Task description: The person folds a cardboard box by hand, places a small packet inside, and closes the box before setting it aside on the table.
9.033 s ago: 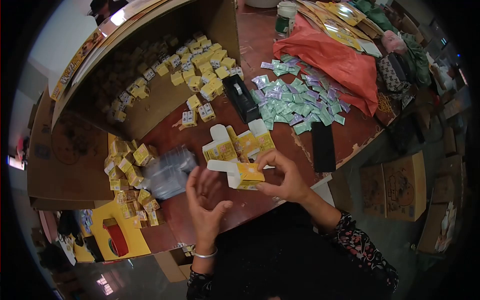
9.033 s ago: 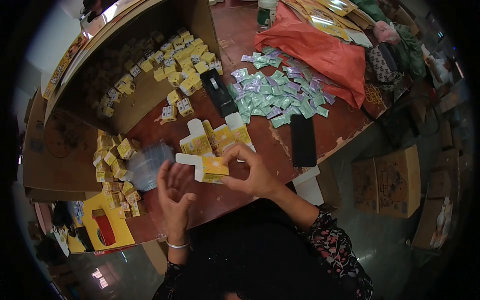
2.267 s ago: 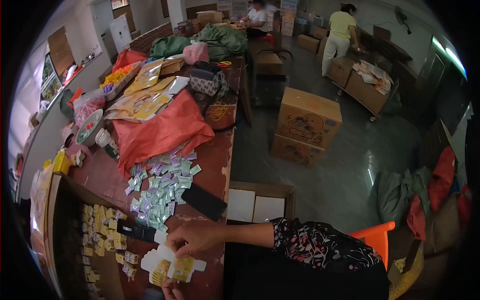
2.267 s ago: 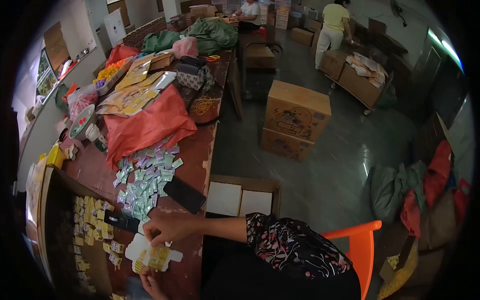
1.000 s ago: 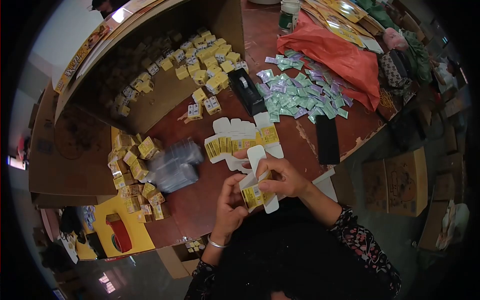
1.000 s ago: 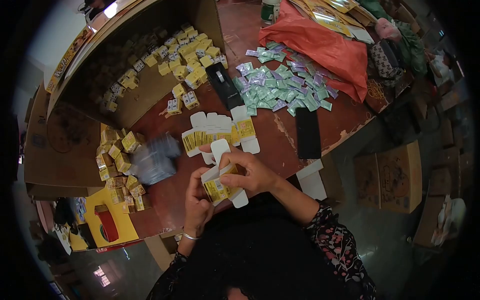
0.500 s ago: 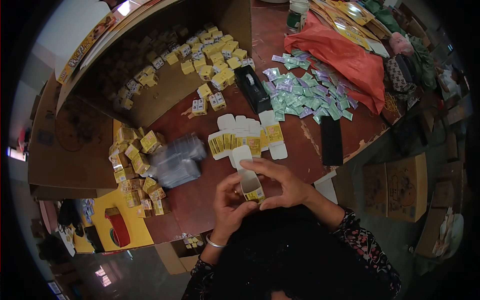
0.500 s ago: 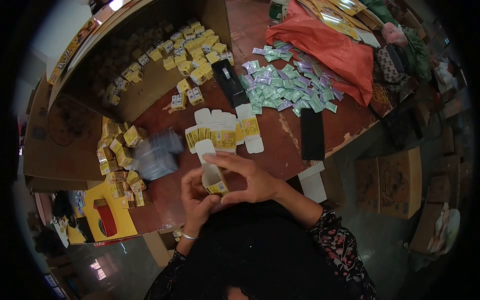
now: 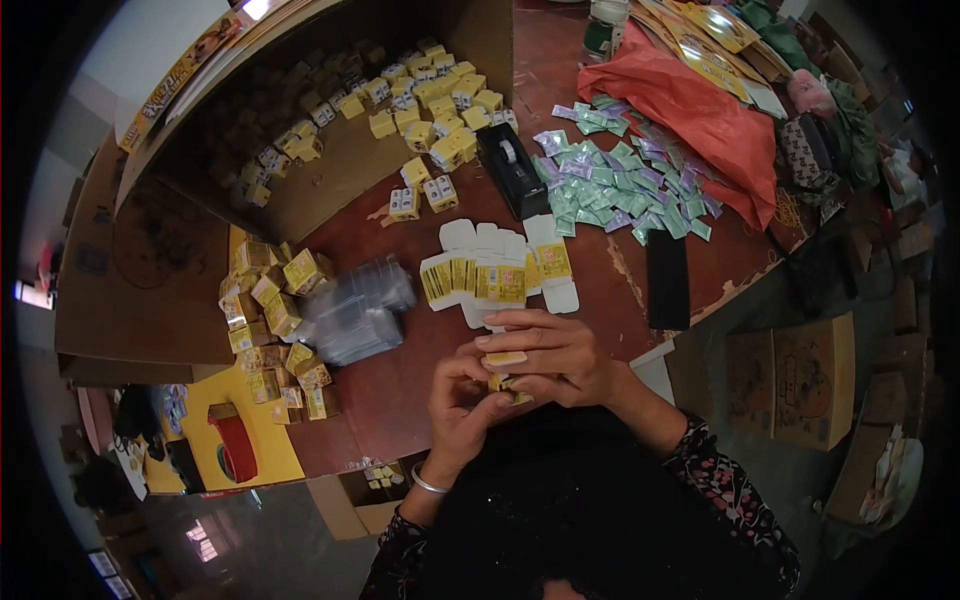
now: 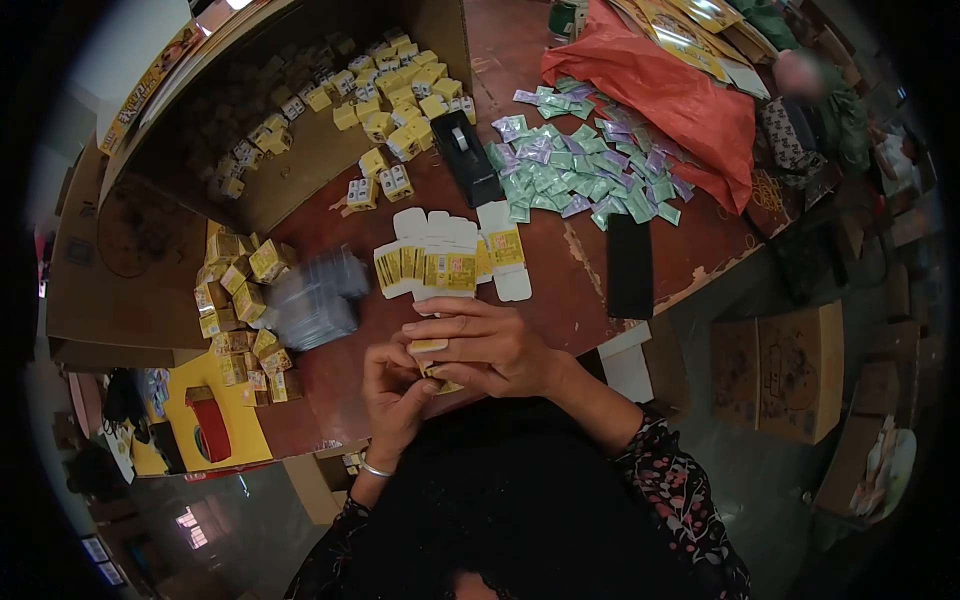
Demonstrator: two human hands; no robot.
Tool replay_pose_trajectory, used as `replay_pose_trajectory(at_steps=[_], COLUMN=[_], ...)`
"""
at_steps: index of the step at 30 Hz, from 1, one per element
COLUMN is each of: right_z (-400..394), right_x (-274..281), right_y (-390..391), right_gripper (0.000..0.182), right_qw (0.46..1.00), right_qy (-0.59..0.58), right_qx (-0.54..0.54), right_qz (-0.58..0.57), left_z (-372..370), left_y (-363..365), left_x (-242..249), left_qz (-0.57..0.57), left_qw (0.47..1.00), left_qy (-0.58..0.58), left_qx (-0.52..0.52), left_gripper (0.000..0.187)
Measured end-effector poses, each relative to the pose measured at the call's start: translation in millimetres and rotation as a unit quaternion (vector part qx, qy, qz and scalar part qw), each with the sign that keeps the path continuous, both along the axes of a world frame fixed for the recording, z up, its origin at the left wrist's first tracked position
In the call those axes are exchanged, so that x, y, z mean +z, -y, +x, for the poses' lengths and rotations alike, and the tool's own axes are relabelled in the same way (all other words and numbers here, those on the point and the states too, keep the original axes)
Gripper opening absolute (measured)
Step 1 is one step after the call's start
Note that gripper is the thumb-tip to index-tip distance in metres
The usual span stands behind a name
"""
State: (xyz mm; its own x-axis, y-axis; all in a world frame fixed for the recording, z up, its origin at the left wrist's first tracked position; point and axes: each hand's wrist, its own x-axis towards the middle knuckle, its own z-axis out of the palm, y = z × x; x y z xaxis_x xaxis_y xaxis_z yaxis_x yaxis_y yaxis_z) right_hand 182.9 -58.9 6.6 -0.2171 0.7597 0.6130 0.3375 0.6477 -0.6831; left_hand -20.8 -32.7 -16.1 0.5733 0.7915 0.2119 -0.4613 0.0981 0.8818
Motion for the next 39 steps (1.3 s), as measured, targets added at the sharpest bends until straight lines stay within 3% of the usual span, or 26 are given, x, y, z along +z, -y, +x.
replay_pose_trajectory(at_steps=[4, 7, 10, 12, 25, 30, 39], right_z=[-9, -5, -4, -4, -7, -3, 1], right_x=[2, -2, 3, 2, 16, 6, -3], right_y=[9, 3, 5, 6, 11, 9, 3], right_gripper=[0.038, 0.036, 0.032, 0.03, 0.012, 0.012, 0.014], right_qw=[0.989, 0.998, 0.991, 0.981, 0.898, 0.952, 0.992], right_qy=[-0.102, -0.049, -0.109, -0.14, -0.293, -0.208, -0.109], right_qx=[-0.043, -0.018, 0.012, 0.008, -0.021, 0.005, 0.01], right_qz=[-0.095, -0.046, -0.077, -0.136, -0.327, -0.223, -0.055], left_z=[4, 2, -1, 3, 1, 3, -2], left_y=[-3, -3, -3, -3, -2, 0, -4], left_x=[7, 7, 6, 13, 10, 15, 3], left_qz=[-0.028, -0.054, -0.039, 0.0, -0.041, -0.045, 0.032], left_qw=[1.0, 0.998, 0.998, 0.997, 0.997, 0.998, 0.997], left_qy=[0.011, -0.012, -0.042, -0.064, -0.068, -0.037, -0.067], left_qx=[0.002, 0.007, 0.018, 0.032, -0.024, -0.015, -0.012], left_gripper=[0.034, 0.035, 0.035, 0.036, 0.038, 0.044, 0.028])
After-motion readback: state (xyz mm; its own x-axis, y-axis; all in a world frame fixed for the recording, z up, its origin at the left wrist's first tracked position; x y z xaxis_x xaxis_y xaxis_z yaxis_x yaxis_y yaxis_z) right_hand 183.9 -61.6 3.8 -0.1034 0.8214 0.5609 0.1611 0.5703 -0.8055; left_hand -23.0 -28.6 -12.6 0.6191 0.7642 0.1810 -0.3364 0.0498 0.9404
